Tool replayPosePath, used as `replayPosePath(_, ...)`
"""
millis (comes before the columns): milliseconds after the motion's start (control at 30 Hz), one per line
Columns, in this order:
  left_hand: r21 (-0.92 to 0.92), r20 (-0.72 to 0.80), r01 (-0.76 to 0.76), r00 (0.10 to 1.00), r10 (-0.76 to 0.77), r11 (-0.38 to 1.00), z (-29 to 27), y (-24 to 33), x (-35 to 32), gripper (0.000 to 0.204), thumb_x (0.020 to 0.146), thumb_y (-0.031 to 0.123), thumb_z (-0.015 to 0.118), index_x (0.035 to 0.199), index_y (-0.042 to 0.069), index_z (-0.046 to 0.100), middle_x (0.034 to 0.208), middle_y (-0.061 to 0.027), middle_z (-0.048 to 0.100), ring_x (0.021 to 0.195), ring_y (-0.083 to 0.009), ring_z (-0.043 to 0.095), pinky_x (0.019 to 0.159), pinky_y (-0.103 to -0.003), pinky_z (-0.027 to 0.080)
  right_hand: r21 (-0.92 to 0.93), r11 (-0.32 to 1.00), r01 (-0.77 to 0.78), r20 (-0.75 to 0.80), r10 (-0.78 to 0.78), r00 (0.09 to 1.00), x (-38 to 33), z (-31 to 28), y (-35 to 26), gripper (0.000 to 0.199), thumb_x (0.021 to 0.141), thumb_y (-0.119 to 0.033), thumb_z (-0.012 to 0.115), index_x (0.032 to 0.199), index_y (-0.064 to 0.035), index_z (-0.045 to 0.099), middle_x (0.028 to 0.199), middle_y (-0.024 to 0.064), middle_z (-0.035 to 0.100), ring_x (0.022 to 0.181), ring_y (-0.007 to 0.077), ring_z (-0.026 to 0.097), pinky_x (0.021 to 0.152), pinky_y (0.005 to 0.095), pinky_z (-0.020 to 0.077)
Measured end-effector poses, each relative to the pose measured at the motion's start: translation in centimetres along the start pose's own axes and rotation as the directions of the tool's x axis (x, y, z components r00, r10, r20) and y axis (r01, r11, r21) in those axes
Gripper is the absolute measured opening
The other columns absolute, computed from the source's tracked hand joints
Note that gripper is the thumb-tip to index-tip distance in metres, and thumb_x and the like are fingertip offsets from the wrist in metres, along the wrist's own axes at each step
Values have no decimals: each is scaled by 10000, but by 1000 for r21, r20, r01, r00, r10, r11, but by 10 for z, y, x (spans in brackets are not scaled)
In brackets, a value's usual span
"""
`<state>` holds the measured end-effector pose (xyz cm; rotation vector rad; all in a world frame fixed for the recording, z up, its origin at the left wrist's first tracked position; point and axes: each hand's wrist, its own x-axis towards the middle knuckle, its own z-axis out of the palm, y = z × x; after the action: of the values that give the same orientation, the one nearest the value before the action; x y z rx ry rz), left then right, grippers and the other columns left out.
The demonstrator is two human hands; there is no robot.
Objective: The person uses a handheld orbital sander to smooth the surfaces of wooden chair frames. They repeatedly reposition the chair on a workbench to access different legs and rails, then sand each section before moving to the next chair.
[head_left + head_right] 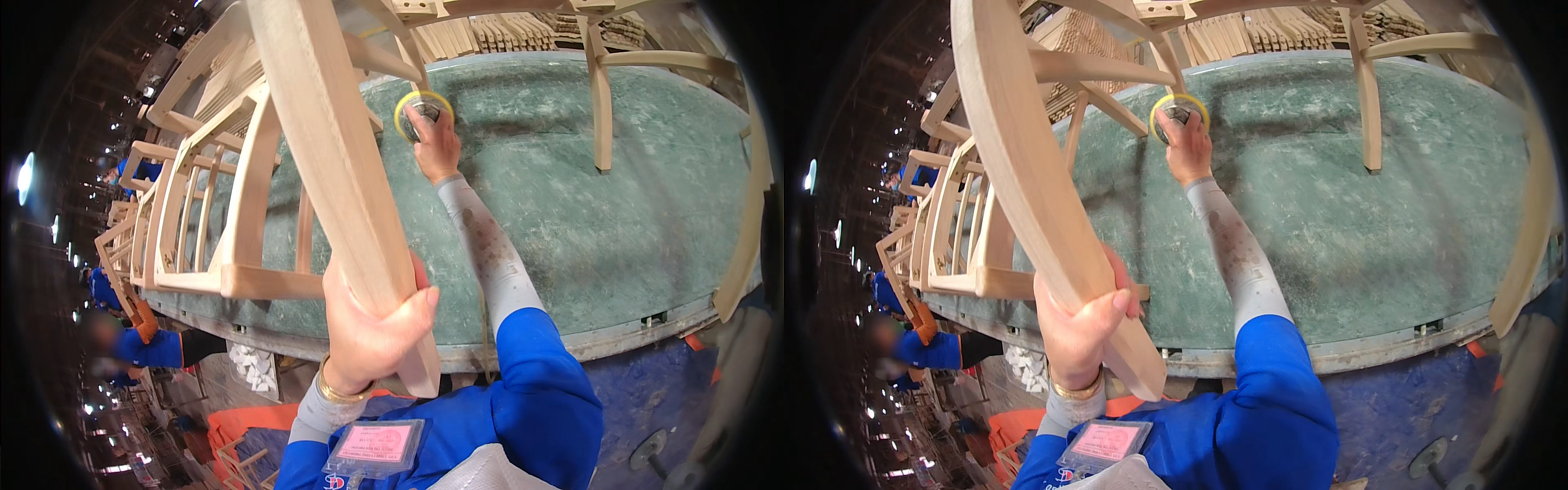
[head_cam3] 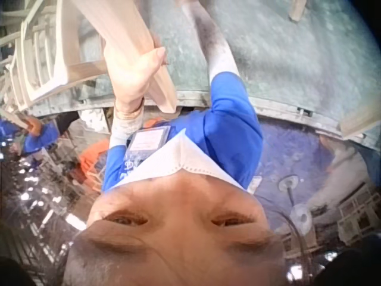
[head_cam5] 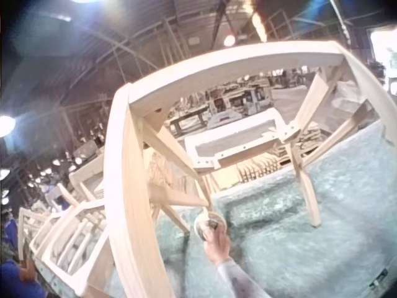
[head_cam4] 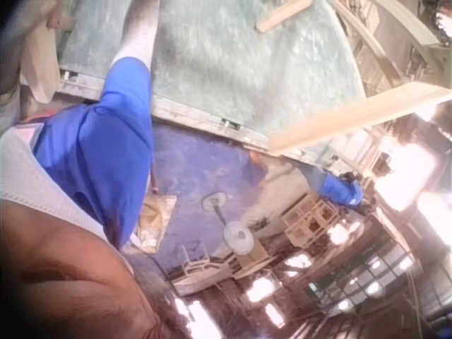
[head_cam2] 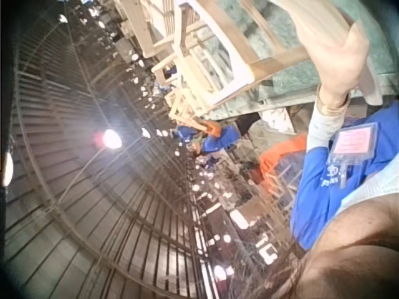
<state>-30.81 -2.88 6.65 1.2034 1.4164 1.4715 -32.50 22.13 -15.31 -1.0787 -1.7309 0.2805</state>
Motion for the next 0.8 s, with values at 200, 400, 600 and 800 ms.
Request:
replayPosePath(200,-14,-10,14,1000,-14,1000,-1,0,5,360,721,150,735,938,-22,506,718,-80,556,568,-155,573,506,-271,477,-63,998,3,-3,-3,1000,-8,16,10,646,709,15,595,1240,-349,549,1108,148,443,985,366,516,711,437,475)
replayPosePath(400,-29,-10,16,1000,-16,999,-1,1,9,364,717,143,737,947,-22,508,724,-82,555,579,-156,577,514,-274,478,-59,998,-30,15,31,999,-8,11,14,625,712,41,549,1229,-310,569,1094,151,469,1052,381,511,827,450,480)
replayPosePath(600,-42,9,25,1000,-25,999,-2,2,10,347,715,77,708,966,-17,489,739,-79,561,600,-146,575,522,-268,470,-80,996,-36,29,38,999,10,18,4,631,753,2,547,1268,-360,511,1067,146,462,929,362,520,714,446,471)
replayPosePath(800,-47,45,74,996,-72,996,-2,5,11,351,698,-17,670,980,-2,461,758,-71,575,619,-119,559,531,-256,454,-105,994,-45,37,49,998,-7,9,8,571,795,-1,500,1245,-352,528,1073,161,453,892,357,525,692,451,471)
